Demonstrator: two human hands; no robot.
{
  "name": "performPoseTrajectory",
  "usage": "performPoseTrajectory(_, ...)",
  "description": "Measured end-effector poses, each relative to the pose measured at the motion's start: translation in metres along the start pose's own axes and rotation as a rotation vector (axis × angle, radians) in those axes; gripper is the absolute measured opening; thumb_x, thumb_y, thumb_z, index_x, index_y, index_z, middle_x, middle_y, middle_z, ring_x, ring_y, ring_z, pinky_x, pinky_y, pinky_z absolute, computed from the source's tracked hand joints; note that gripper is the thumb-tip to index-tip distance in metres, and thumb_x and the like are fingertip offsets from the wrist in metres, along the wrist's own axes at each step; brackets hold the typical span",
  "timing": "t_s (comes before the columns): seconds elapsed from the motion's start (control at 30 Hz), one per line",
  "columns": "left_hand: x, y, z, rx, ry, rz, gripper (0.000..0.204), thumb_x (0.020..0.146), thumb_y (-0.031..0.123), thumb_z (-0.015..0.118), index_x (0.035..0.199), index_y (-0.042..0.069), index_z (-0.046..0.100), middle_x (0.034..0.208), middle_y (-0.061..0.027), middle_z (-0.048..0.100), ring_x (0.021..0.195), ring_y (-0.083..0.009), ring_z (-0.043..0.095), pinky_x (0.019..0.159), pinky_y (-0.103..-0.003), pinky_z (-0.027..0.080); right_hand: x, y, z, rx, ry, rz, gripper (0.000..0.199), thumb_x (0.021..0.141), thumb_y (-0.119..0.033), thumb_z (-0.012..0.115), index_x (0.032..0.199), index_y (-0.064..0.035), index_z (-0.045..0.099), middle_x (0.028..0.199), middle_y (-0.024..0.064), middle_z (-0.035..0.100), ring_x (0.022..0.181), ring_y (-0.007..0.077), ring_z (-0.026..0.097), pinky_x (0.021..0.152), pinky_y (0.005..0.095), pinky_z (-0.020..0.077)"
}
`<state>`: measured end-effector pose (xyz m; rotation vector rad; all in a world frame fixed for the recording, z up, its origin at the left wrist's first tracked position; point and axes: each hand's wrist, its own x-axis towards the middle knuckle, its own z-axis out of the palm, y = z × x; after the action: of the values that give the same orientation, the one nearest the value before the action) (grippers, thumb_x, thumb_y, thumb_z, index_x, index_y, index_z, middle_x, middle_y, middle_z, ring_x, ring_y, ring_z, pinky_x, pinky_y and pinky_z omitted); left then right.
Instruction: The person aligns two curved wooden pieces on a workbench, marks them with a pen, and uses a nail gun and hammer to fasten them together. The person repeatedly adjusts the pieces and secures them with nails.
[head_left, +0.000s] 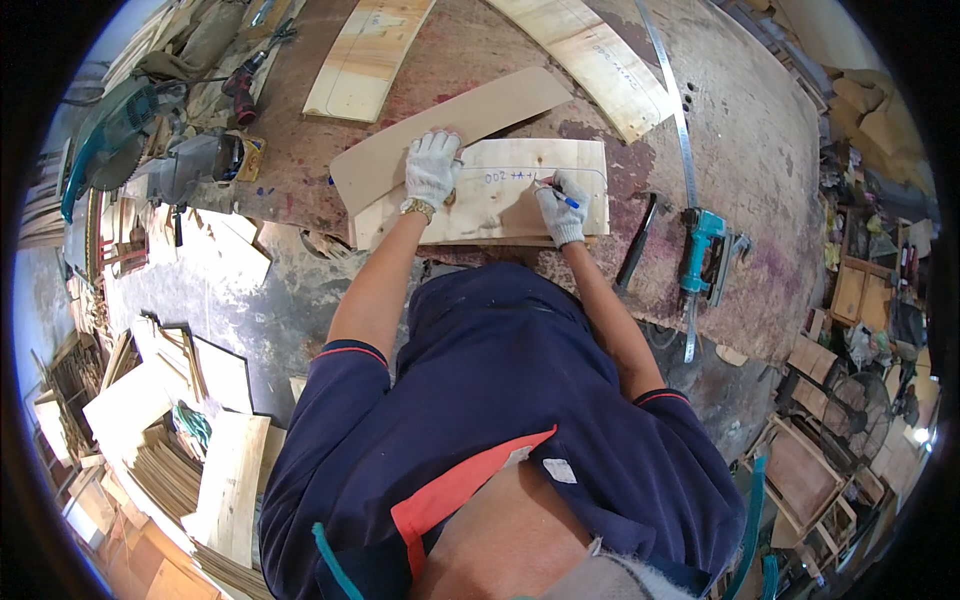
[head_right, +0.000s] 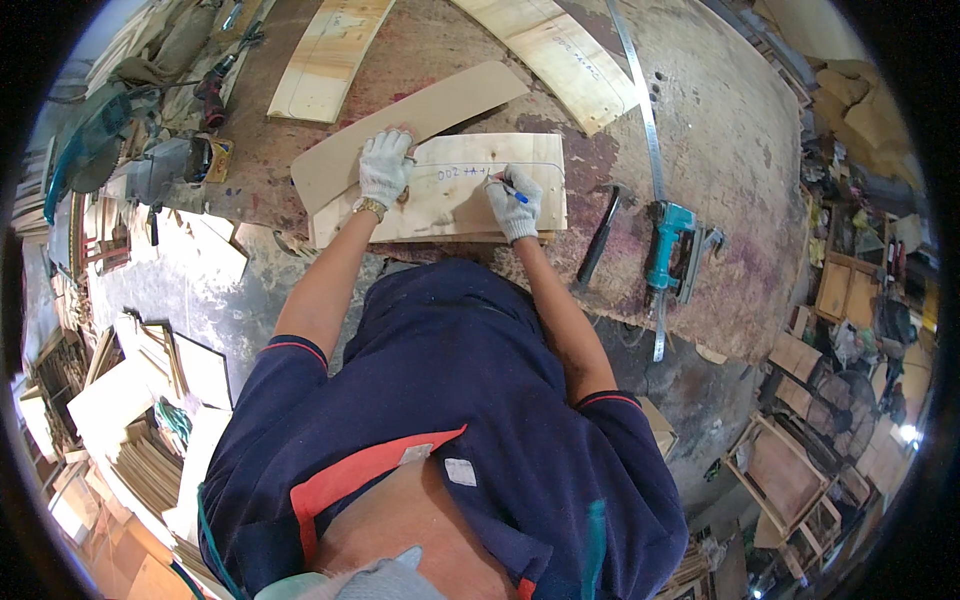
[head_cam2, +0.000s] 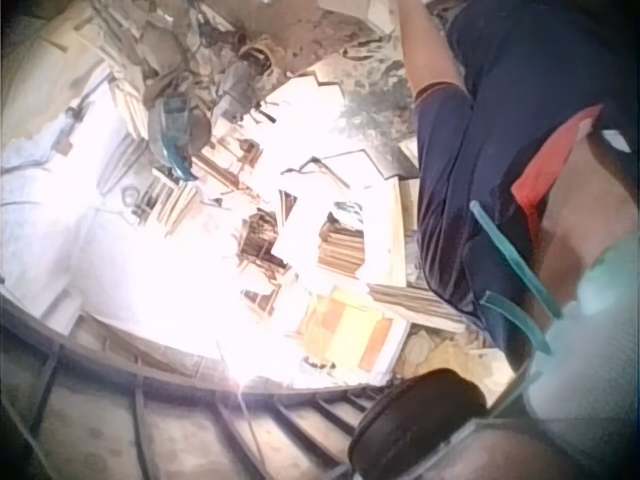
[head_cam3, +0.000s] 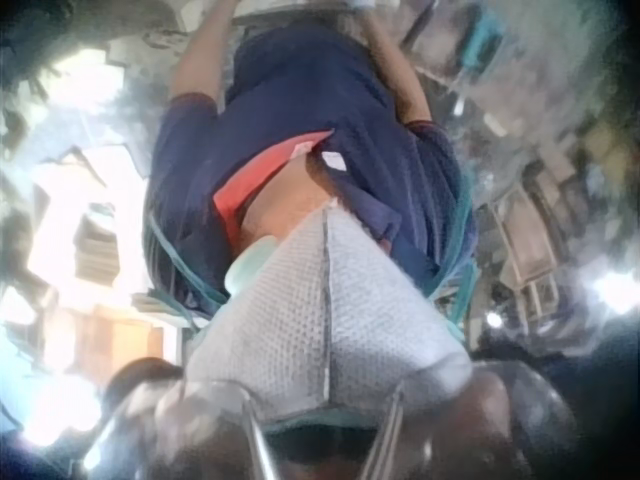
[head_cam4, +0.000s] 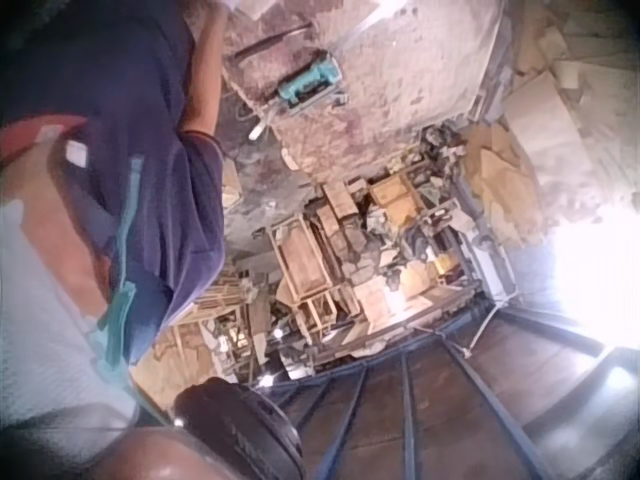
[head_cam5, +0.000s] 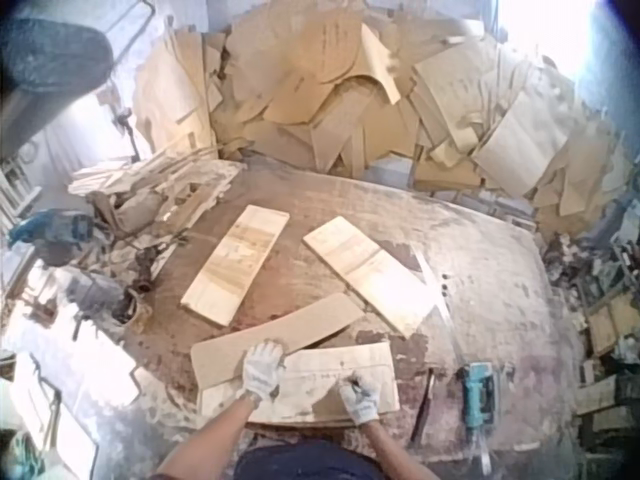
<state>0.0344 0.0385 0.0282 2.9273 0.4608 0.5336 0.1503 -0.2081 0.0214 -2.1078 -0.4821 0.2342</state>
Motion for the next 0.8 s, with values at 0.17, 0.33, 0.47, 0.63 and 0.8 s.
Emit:
performPoseTrajectory(0.17,0.000,-0.001,0.003,0.000,-0.025,-0.022,0.030,0.083,0.025,0.072,0.111,0.013,0.067,0.110,-0.0071,0.067,0.110,-0.0271,0.063,0.096,-0.044,0.048,0.000,-0.002,0.002,0.057,0.058,-0.005,0.011,0.085,-0.016,0.073,0.087,-0.0055,0.071,0.074,0.0140,0.070,0.068,0.0205,0.070,0.066,0.0329,0.0529)
performPoseTrajectory(0.33,0.001,0.001,0.000,0.003,-0.014,-0.008,0.031,0.082,0.025,0.072,0.111,0.013,0.067,0.111,-0.0072,0.067,0.111,-0.0272,0.062,0.096,-0.044,0.048,-0.002,0.002,0.000,0.016,0.062,-0.041,0.010,0.085,-0.013,0.072,0.088,-0.0038,0.070,0.069,0.0053,0.065,0.066,0.0095,0.059,0.062,0.0288,0.0485)
performPoseTrajectory(0.47,0.000,0.001,0.001,-0.004,0.004,-0.009,0.033,0.079,0.022,0.073,0.110,0.013,0.066,0.110,-0.0076,0.067,0.112,-0.0274,0.062,0.096,-0.043,0.048,0.000,0.005,0.002,0.050,0.050,0.033,0.011,0.084,-0.014,0.075,0.086,-0.0048,0.070,0.073,0.0114,0.070,0.067,0.0151,0.067,0.065,0.0317,0.0523)
performPoseTrajectory(0.63,0.001,0.001,0.000,-0.013,-0.014,-0.014,0.031,0.082,0.024,0.072,0.111,0.013,0.066,0.111,-0.0071,0.067,0.111,-0.0271,0.062,0.095,-0.043,0.048,0.002,0.015,-0.005,0.195,0.118,0.072,0.010,0.082,-0.014,0.077,0.083,-0.0056,0.071,0.069,0.0060,0.068,0.065,0.0117,0.063,0.063,0.0296,0.0509)
performPoseTrajectory(0.8,0.001,0.000,0.000,-0.017,-0.002,-0.018,0.029,0.084,0.022,0.073,0.110,0.012,0.066,0.111,-0.0073,0.067,0.112,-0.0284,0.062,0.098,-0.044,0.048,0.005,0.007,-0.003,0.062,0.174,0.067,0.009,0.082,-0.012,0.075,0.081,-0.0054,0.069,0.067,0.0054,0.065,0.063,0.0112,0.060,0.063,0.0297,0.0496)
